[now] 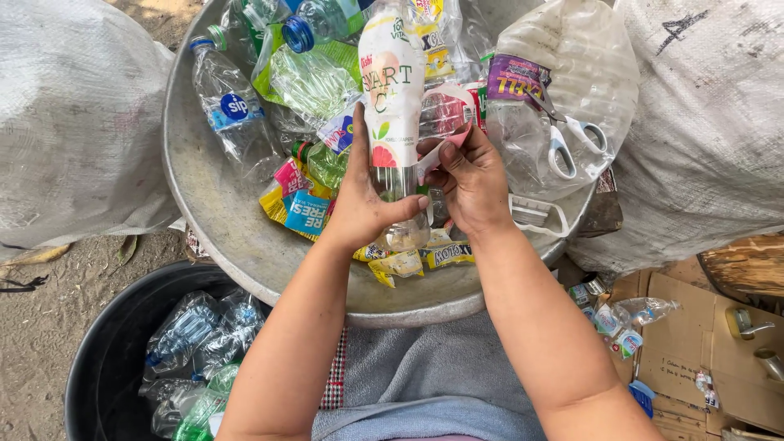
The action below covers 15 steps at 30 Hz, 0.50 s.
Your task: Sort plastic bottles and remove labels using scissors in a recycling center
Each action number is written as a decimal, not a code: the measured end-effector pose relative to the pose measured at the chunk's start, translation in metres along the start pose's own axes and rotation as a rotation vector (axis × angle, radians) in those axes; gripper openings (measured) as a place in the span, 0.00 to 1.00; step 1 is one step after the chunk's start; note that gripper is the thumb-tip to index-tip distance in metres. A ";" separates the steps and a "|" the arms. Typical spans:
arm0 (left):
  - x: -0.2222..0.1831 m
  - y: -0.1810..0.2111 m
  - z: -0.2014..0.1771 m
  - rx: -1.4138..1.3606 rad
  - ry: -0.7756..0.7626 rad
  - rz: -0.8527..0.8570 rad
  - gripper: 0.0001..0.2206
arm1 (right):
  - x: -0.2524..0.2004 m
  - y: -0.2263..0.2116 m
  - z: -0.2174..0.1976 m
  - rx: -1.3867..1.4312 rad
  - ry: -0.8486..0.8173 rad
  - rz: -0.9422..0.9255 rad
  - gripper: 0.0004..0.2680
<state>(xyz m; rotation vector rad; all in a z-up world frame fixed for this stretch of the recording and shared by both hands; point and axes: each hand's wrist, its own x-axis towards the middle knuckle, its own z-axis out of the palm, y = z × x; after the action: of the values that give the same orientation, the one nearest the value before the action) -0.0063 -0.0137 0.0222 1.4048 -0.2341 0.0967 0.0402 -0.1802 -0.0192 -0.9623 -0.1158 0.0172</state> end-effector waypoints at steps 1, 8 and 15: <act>0.002 -0.005 -0.004 -0.001 -0.004 0.000 0.65 | 0.001 0.000 -0.001 0.000 0.003 -0.003 0.05; 0.006 -0.030 -0.019 -0.206 -0.131 -0.086 0.63 | 0.006 0.012 -0.020 0.143 -0.092 0.108 0.06; 0.010 -0.057 -0.034 -0.548 -0.168 -0.140 0.59 | 0.005 0.008 -0.017 0.258 -0.143 0.167 0.06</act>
<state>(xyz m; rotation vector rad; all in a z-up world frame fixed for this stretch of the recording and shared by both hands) 0.0187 0.0090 -0.0359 0.8791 -0.2760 -0.1909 0.0477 -0.1894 -0.0352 -0.7099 -0.1610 0.2496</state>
